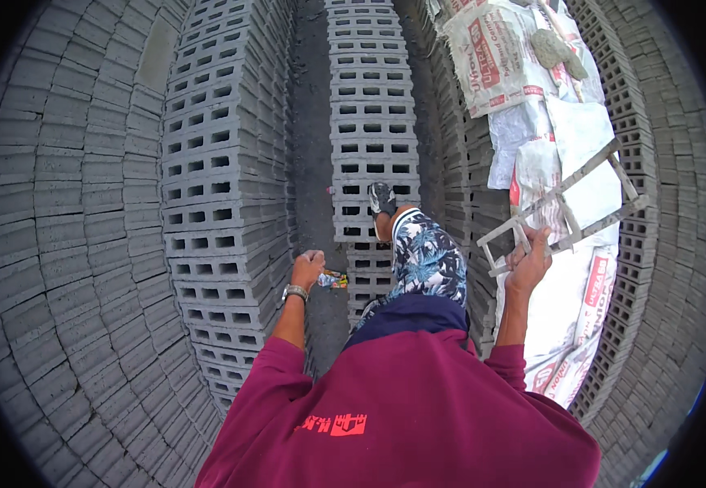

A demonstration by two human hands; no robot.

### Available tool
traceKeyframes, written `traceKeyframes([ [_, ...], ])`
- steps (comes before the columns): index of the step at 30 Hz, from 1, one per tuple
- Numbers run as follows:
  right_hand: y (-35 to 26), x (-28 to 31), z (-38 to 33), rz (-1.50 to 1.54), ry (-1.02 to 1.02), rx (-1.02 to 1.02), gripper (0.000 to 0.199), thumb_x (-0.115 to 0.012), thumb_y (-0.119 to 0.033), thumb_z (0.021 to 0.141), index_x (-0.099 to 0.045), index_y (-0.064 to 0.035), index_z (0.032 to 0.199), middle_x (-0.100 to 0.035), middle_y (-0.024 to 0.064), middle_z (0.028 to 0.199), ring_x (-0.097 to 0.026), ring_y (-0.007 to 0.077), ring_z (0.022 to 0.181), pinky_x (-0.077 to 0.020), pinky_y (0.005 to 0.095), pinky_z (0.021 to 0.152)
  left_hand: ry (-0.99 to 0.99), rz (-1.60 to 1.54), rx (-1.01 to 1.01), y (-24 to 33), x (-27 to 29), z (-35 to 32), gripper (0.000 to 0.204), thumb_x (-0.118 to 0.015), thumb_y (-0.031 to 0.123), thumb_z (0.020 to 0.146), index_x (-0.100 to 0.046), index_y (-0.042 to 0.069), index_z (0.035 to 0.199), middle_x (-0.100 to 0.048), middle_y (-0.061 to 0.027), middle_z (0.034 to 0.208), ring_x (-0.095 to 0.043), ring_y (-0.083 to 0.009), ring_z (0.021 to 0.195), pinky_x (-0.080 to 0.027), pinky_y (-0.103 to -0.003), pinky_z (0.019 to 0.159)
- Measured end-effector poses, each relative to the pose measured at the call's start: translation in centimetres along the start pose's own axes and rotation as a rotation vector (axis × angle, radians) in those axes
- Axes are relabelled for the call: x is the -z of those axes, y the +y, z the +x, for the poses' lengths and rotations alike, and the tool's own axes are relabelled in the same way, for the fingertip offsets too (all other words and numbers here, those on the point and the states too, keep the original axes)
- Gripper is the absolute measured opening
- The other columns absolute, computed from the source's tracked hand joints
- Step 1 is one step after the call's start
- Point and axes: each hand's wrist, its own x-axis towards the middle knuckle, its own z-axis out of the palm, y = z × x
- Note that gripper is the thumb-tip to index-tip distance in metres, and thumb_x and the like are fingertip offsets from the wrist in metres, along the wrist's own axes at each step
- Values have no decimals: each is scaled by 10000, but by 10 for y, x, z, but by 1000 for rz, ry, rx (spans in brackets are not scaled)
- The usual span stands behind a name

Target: The person carries a hollow block through a concrete block manufacturing area and places it onto a stack of similar blocks.

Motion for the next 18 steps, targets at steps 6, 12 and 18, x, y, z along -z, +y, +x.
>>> traceKeyframes([
  [6, -99, -108, 69, -50, -66, -224, 651, -556, -600, 943, -642, 44, 898, -350, -50, 508, -254, 65, 405, -215, 245, 391, 110, -148, 266, 126, 35, -29, 377, -595, 341, 959, -623, 35, 1177, -707, -55, 890, -651, -124, 691, -469, -256, 527],
  [12, -187, -203, 108, -24, -206, -223, 644, -550, -588, 951, -650, 43, 873, -340, -41, 485, -288, 71, 378, -218, 256, 372, 273, -329, 214, 229, 90, -42, 373, -590, 341, 969, -622, 18, 1152, -686, -45, 845, -629, -103, 635, -415, -238, 451],
  [18, -226, -297, 169, 46, -280, -183, 616, -558, -577, 953, -644, 27, 866, -347, -39, 474, -284, 71, 359, -224, 261, 361, 293, -412, 275, 300, 95, 2, 365, -575, 328, 980, -618, 7, 1147, -691, -71, 856, -634, -120, 622, -434, -239, 451],
])
